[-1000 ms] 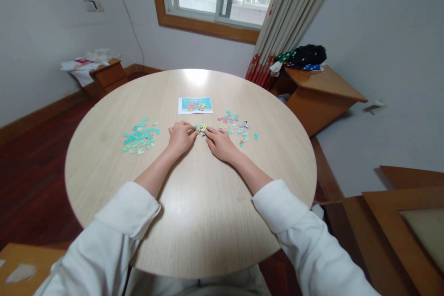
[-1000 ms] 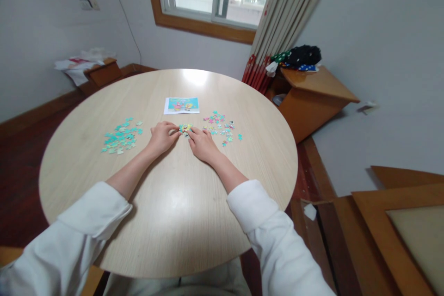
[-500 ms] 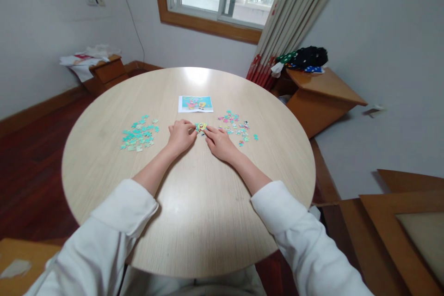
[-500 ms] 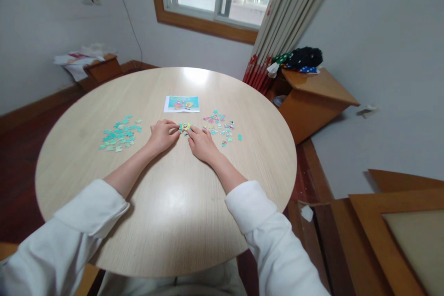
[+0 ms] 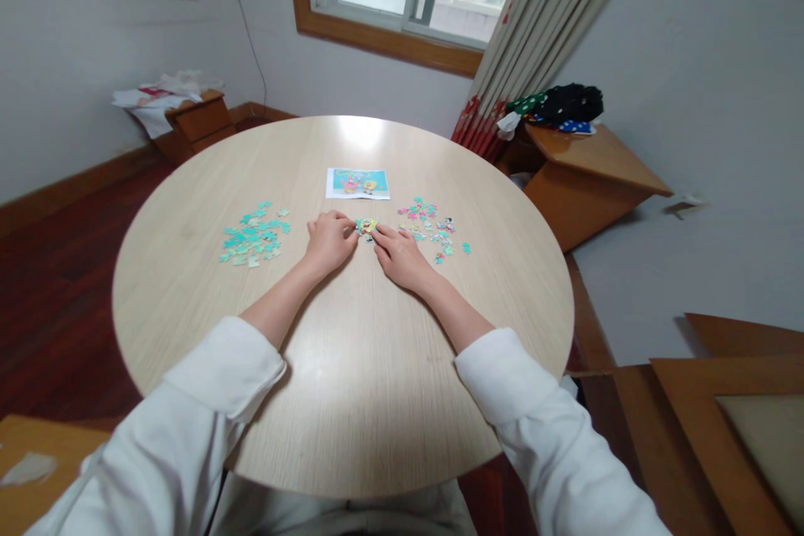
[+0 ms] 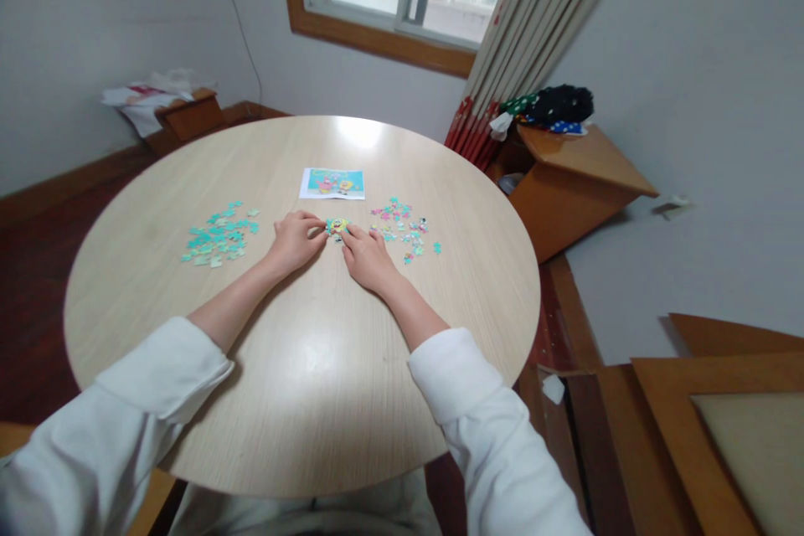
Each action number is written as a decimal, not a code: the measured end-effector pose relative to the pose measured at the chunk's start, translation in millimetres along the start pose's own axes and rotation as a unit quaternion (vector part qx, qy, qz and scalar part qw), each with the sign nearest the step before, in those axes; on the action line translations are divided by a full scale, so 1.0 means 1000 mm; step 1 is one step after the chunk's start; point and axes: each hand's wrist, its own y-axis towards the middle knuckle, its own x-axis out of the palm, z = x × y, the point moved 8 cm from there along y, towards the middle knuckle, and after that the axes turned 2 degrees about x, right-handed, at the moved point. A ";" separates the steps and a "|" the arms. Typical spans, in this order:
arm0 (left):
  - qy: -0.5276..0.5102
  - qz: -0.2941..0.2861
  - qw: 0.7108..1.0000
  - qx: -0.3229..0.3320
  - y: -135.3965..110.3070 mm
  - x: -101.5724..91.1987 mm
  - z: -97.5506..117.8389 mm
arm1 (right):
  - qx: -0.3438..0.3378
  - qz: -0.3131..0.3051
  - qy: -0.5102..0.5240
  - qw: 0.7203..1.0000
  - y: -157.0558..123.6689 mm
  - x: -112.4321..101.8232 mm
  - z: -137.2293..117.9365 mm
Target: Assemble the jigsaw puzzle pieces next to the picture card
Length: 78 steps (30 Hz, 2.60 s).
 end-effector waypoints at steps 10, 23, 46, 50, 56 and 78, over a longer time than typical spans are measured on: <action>0.010 -0.008 1.000 -0.002 -0.001 -0.001 0.002 | 0.011 -0.012 -0.006 1.000 -0.001 -0.001 -0.002; 0.004 -0.009 1.000 -0.005 -0.002 -0.002 0.003 | 0.001 -0.007 -0.003 1.000 0.000 0.000 0.000; -0.024 0.022 0.999 0.029 -0.002 -0.009 0.008 | 0.000 0.003 0.006 1.000 -0.001 -0.004 -0.003; -0.031 0.033 0.998 0.042 -0.003 -0.014 0.013 | -0.015 0.017 0.020 1.000 -0.002 -0.006 -0.005; -0.028 0.035 0.998 0.050 -0.003 -0.017 0.016 | -0.023 0.024 0.028 0.999 -0.002 -0.007 -0.006; -0.030 0.037 0.997 0.063 -0.003 -0.015 0.015 | -0.021 0.011 0.025 0.999 -0.001 -0.003 -0.004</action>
